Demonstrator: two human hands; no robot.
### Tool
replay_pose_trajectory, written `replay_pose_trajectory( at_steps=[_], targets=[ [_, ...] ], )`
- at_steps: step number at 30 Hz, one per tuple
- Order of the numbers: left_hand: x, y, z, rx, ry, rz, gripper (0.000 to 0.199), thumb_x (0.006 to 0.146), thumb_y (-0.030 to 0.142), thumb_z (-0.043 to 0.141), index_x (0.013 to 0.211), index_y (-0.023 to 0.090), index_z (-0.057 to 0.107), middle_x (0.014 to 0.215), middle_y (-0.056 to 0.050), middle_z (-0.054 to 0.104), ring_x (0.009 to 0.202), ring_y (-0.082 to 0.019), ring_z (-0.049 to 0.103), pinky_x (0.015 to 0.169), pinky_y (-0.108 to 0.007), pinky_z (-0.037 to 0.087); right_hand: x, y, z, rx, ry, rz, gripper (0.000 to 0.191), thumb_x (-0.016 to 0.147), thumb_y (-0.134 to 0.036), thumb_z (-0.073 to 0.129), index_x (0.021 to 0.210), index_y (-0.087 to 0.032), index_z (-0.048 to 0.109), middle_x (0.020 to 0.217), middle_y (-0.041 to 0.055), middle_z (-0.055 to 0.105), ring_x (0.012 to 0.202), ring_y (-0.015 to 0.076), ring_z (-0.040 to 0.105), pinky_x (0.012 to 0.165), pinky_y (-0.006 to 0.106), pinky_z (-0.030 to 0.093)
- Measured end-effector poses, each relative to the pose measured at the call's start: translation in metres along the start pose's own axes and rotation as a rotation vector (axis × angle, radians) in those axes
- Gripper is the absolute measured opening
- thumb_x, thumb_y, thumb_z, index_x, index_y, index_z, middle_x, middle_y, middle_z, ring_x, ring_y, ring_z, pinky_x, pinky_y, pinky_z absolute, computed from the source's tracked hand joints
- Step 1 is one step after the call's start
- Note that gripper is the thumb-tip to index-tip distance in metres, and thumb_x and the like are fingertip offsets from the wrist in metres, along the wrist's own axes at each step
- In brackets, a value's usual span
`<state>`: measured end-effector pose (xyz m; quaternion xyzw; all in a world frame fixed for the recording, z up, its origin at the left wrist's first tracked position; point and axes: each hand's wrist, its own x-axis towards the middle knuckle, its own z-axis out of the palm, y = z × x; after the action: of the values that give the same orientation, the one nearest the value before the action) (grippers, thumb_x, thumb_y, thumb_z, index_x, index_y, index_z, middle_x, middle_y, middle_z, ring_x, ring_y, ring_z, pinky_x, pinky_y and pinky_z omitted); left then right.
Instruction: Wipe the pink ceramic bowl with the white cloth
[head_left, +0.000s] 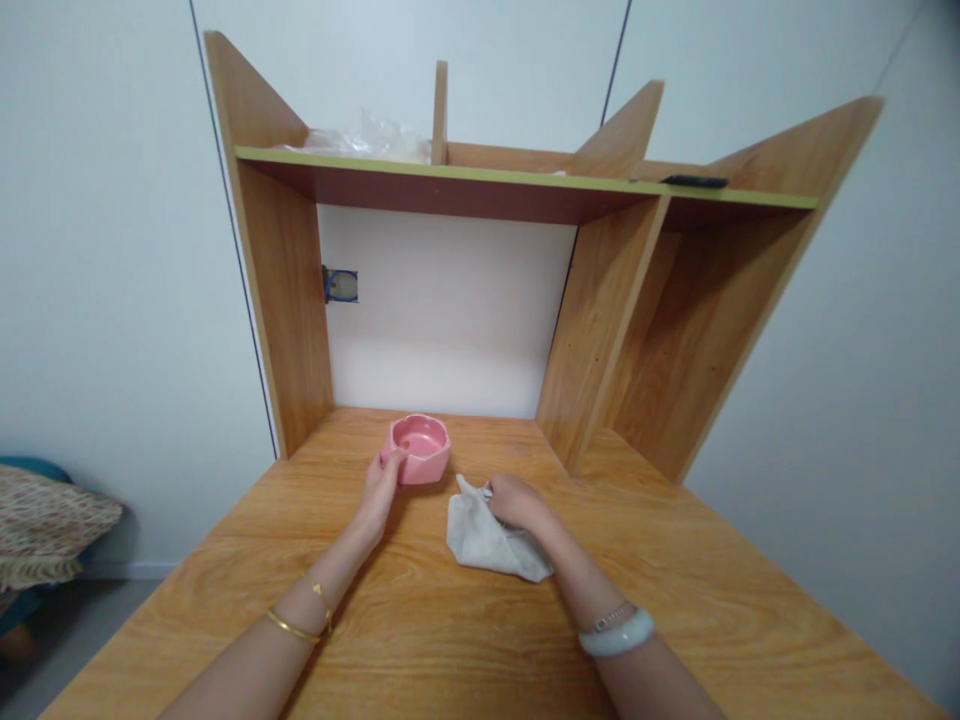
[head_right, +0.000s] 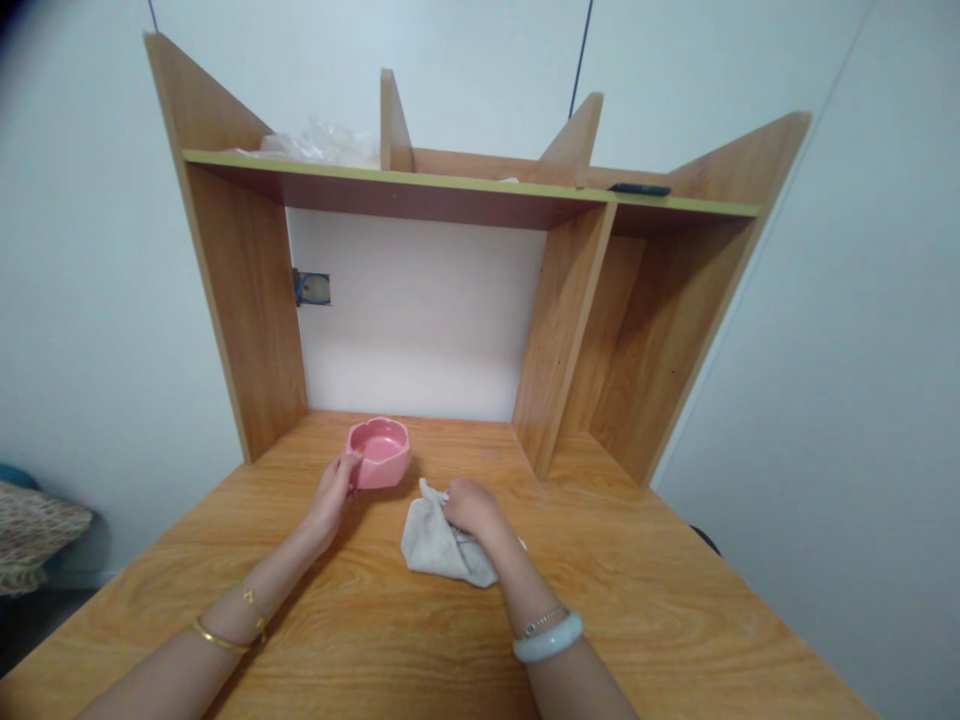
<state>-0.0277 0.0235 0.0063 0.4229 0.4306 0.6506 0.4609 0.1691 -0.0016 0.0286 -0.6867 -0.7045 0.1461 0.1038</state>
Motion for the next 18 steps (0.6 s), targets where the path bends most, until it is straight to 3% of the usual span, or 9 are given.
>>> replay_pose_trajectory(
  at_steps=[9, 14, 18],
  targets=[
    [-0.006, 0.01, 0.002, 0.015, -0.038, 0.026, 0.041, 0.059, 0.05, 0.058, 0.078, 0.014, 0.054, 0.066, 0.002, 0.055, 0.058, -0.012, 0.049, 0.052, -0.021, 0.037, 0.013, -0.042, 0.028, 0.226, 0.069, -0.144, 0.031, 0.066, -0.043, 0.06, 0.048, -0.018, 0.056, 0.049, 0.0022, 0.055, 0.051, 0.0129, 0.049, 0.049, 0.023, 0.032],
    [-0.004, 0.009, 0.001, -0.008, -0.033, 0.023, 0.043, 0.059, 0.05, 0.059, 0.079, 0.012, 0.054, 0.062, 0.003, 0.053, 0.055, -0.011, 0.049, 0.052, -0.021, 0.037, 0.013, -0.035, 0.017, 0.504, 0.108, -0.184, 0.016, 0.056, -0.031, 0.066, 0.056, -0.017, 0.06, 0.056, -0.001, 0.058, 0.063, 0.0143, 0.053, 0.058, 0.022, 0.04],
    [-0.004, 0.009, 0.002, -0.038, -0.062, 0.02, 0.041, 0.061, 0.049, 0.059, 0.078, 0.013, 0.054, 0.06, 0.004, 0.051, 0.053, -0.009, 0.047, 0.051, -0.02, 0.038, 0.014, -0.031, 0.002, 0.621, 0.211, -0.122, 0.023, 0.072, -0.032, 0.049, 0.076, -0.013, 0.062, 0.067, 0.0021, 0.061, 0.066, 0.0129, 0.055, 0.06, 0.022, 0.042]
  ],
)
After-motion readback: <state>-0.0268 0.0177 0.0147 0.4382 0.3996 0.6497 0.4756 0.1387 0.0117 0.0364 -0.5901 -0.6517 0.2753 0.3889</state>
